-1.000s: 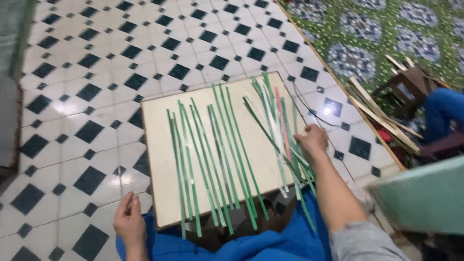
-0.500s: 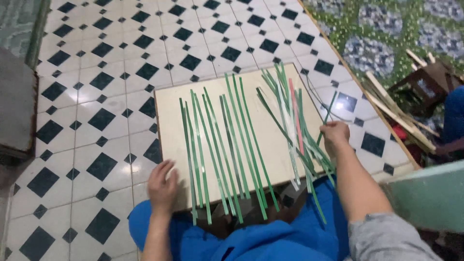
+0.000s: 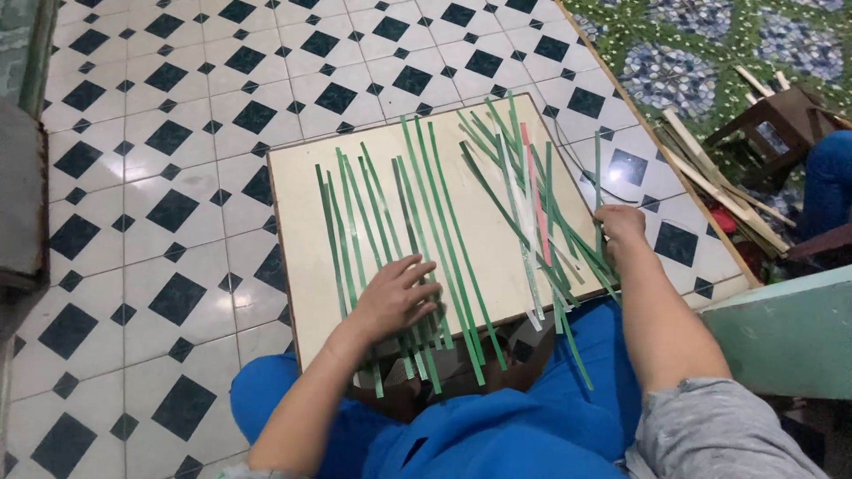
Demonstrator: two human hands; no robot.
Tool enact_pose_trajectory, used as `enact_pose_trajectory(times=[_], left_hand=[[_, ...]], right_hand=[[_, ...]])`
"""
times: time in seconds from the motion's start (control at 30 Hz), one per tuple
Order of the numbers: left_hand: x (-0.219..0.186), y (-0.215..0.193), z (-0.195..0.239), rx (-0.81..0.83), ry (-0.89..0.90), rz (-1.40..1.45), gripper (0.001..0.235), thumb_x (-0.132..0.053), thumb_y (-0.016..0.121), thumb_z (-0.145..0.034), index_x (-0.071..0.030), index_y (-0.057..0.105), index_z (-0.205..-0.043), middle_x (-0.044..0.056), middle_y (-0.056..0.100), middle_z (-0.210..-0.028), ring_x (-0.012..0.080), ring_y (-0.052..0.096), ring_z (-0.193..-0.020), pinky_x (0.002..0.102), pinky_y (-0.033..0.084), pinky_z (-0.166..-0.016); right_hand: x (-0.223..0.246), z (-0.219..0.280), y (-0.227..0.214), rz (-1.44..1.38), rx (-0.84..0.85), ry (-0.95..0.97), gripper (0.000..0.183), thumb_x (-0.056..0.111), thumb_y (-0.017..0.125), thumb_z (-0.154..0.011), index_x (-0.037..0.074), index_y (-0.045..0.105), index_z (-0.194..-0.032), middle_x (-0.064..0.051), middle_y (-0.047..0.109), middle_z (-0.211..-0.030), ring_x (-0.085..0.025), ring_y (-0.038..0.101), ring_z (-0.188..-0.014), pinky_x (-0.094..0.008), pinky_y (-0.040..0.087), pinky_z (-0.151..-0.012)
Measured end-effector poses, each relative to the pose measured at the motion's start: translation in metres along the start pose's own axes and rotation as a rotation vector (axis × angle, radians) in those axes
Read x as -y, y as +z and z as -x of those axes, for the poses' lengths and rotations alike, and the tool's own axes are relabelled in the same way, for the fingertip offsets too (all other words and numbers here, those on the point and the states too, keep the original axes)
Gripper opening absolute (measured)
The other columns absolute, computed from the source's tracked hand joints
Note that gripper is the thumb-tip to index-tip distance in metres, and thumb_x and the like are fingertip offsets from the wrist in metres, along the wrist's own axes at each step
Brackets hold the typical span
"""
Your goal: The person sits on the floor and arranges long green strips on a light-colored board, placing them one by one in parallel rows. The strips are handled by hand and laid out methodically across the board surface.
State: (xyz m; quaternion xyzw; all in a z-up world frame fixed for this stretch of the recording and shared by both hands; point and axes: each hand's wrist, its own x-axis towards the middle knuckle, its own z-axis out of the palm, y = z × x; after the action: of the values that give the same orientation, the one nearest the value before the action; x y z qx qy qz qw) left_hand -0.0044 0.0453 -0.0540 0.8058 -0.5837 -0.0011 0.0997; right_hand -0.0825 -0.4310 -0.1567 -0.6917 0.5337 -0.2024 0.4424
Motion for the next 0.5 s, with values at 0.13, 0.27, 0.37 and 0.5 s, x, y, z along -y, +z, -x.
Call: enact_pose_trajectory(times=[0.13, 0.27, 0.37, 0.5], left_hand=[[-0.01, -0.014, -0.001, 0.2, -0.025, 0.053, 0.048, -0.05, 0.047, -0.096, -0.032, 0.048, -0.14, 0.001, 0.04, -0.151, 0.0282, 0.026, -0.145, 0.051, 0.025, -0.116], [-0.021, -0.018, -0.011, 0.238, 0.03, 0.057, 0.063, -0.065, 0.03, -0.094, -0.029, 0.046, -0.143, 0.002, 0.034, -0.156, 0.0297, 0.02, -0.147, 0.054, 0.021, -0.117], [-0.027, -0.002, -0.019, 0.295, 0.108, 0.052, 0.081, -0.078, 0.013, -0.085, -0.033, 0.028, -0.151, -0.002, 0.02, -0.162, 0.0282, 0.01, -0.15, 0.055, 0.012, -0.12], [-0.034, 0.012, -0.019, 0.245, 0.212, -0.058, 0.088, -0.083, 0.008, -0.08, -0.036, 0.023, -0.153, -0.005, 0.018, -0.163, 0.0241, 0.012, -0.15, 0.051, 0.009, -0.121]], right_hand=[[0.021, 0.031, -0.012, -0.091, 0.036, -0.03, 0.032, 0.01, 0.071, -0.078, 0.005, 0.07, -0.109, -0.015, 0.068, -0.09, -0.017, 0.059, -0.063, -0.03, 0.048, -0.051], [0.042, 0.05, -0.025, -0.152, 0.076, -0.024, 0.032, 0.01, 0.068, -0.084, 0.001, 0.066, -0.115, -0.015, 0.068, -0.093, -0.016, 0.06, -0.064, -0.026, 0.045, -0.048], [0.037, 0.043, -0.028, -0.179, 0.035, -0.003, 0.027, 0.009, 0.068, -0.084, 0.005, 0.068, -0.111, -0.011, 0.067, -0.086, -0.017, 0.061, -0.06, -0.023, 0.043, -0.041], [0.033, 0.042, -0.029, -0.173, 0.035, -0.012, 0.023, 0.01, 0.068, -0.085, 0.006, 0.069, -0.108, -0.01, 0.068, -0.084, -0.017, 0.061, -0.06, -0.024, 0.043, -0.042]])
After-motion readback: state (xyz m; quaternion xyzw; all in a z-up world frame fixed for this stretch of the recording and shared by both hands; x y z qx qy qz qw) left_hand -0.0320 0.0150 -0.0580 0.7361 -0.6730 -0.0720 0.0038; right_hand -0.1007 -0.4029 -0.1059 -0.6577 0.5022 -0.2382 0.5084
